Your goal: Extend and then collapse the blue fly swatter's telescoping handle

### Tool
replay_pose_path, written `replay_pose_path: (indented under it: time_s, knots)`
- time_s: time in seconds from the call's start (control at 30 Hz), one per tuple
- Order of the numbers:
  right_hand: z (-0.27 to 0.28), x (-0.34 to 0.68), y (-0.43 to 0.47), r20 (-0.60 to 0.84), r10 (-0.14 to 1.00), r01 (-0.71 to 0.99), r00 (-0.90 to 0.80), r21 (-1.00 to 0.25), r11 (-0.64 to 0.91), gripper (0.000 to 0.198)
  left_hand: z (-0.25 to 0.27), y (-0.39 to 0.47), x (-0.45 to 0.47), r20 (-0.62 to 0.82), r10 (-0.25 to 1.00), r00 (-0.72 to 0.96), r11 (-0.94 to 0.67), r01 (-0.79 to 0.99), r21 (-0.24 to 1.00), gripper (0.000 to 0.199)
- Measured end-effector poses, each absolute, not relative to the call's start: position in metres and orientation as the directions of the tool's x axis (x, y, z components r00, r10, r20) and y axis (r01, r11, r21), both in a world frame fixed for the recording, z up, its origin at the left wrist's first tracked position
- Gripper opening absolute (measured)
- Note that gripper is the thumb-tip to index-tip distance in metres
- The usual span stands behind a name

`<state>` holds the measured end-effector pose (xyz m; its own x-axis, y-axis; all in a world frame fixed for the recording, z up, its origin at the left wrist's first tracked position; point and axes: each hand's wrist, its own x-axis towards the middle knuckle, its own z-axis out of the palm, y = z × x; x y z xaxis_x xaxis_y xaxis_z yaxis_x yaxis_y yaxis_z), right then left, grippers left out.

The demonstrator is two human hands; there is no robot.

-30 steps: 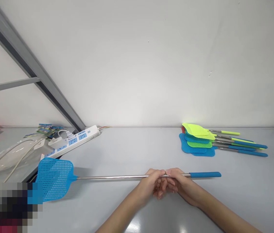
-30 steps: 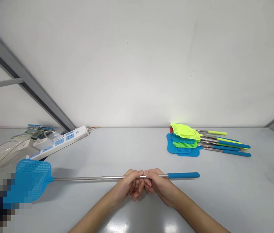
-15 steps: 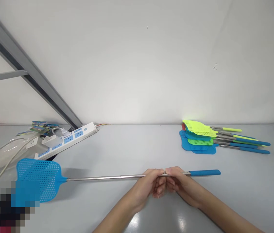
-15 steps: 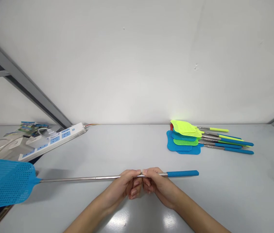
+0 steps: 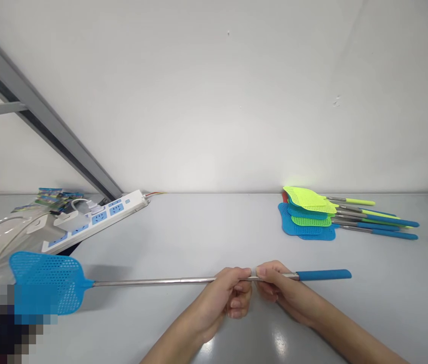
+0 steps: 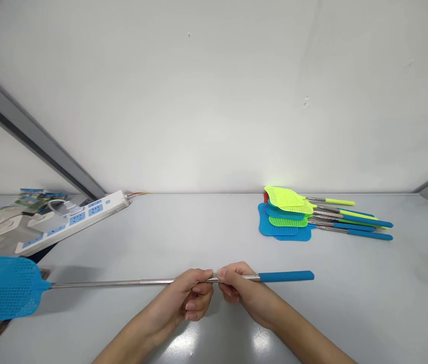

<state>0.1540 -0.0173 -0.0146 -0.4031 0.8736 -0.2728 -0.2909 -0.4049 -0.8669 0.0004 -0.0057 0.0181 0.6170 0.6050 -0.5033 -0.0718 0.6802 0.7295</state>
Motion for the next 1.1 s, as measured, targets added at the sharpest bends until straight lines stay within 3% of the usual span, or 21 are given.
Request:
replay_pose_path:
  time_s: [0.5,1.1]
  knots:
    - [-0.017,0.16,-0.013,-0.146,0.887,-0.198,-0.437,-0.947,-0.253,0.036,0.02,-0.003,-0.001,-0.506,0.595,0.625,0.694,-0.082,0.715,0.031]
    - [-0.009,0.169,-0.01,-0.094,0.889,-0.142,-0.449,-0.974,-0.174,0.037,0.026,0.002,-0.008,-0.507,0.611,0.608,0.676,-0.066,0.734,0.033]
